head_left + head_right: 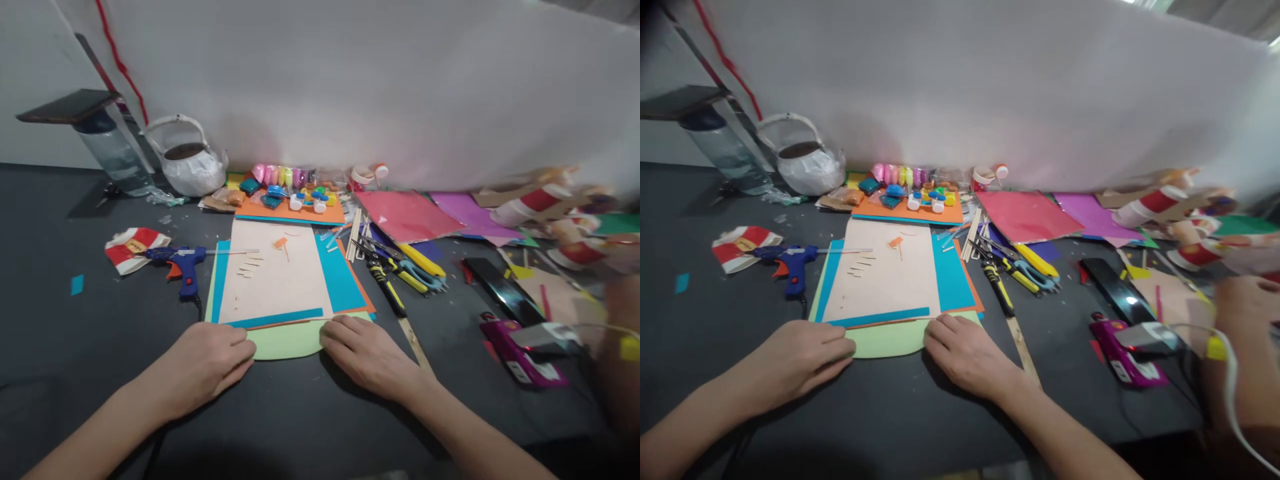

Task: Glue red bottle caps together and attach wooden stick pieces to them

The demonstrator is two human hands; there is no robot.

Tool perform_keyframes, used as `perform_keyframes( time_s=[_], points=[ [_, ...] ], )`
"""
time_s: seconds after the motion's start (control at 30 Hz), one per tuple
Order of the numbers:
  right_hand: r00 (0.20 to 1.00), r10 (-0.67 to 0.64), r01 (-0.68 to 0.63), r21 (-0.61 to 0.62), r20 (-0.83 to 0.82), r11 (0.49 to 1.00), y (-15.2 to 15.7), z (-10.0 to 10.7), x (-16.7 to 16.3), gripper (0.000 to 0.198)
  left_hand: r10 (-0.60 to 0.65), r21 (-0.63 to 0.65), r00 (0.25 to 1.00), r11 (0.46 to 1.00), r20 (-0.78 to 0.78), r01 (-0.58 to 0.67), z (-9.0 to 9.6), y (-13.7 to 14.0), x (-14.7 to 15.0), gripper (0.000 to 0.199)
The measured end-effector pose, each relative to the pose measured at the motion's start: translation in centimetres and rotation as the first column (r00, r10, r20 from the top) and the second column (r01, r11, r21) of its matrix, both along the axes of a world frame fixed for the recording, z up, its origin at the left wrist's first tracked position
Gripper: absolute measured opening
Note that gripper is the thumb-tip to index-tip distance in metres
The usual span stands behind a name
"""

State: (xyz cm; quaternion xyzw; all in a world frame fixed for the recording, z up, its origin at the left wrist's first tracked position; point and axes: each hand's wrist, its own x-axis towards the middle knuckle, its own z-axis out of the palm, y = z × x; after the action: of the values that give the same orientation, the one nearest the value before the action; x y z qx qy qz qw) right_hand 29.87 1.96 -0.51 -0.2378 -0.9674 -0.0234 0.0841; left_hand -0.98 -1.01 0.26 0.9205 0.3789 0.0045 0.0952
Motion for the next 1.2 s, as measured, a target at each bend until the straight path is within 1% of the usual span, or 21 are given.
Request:
perform_keyframes(
  time_s=[0.17,0.3,0.47,0.6,0.8,0.9,1.07,1.2],
  points=[
    [0.999,-0.022,0.023,0.027,-0.032,0.999,0.1,-0.5,-0.2,0.02,-0.017,0.026,1.0,1.0,0.005,0.017,-0.4,0.0,-0.2,0.011],
    [0.999,-0.027,0.029,0.03,-0.035,0.999,0.1,-0.6,0.5,0.023,-0.049,0.076,0.998,0.996,0.034,0.046,-0.8,-0.2,-0.1,0.018],
    [0.996,-0.072,0.073,0.01,-0.059,0.997,0.2,-0.6,1.1,0.02,-0.031,0.128,0.995,0.992,0.094,0.019,-1.0,0.0,0.0,0.022],
    [0.995,-0.089,0.089,-0.002,-0.034,0.996,0.2,-0.7,1.1,0.02,-0.049,0.148,0.991,0.989,0.124,0.03,-1.3,0.3,0.0,0.024],
    [0.995,-0.098,0.098,0.006,-0.012,0.995,0.3,-0.6,0.7,0.023,-0.032,0.228,0.996,0.974,0.082,0.013,-1.6,0.7,-0.4,0.027],
    [0.994,-0.098,0.098,0.009,-0.04,0.995,0.3,-0.5,0.7,0.021,-0.02,0.223,0.998,0.975,0.055,0.008,-1.4,0.7,-0.6,0.026],
    [0.993,-0.101,0.098,-0.05,-0.056,0.994,0.2,-0.3,1.2,0.018,-0.027,0.174,0.999,0.984,0.032,0.022,-1.0,0.5,-0.3,0.023],
    [0.994,-0.104,0.104,-0.009,-0.04,0.995,0.4,-0.4,2.0,0.02,-0.02,0.16,0.998,0.987,0.054,0.011,-0.9,0.3,0.2,0.019]
  ],
)
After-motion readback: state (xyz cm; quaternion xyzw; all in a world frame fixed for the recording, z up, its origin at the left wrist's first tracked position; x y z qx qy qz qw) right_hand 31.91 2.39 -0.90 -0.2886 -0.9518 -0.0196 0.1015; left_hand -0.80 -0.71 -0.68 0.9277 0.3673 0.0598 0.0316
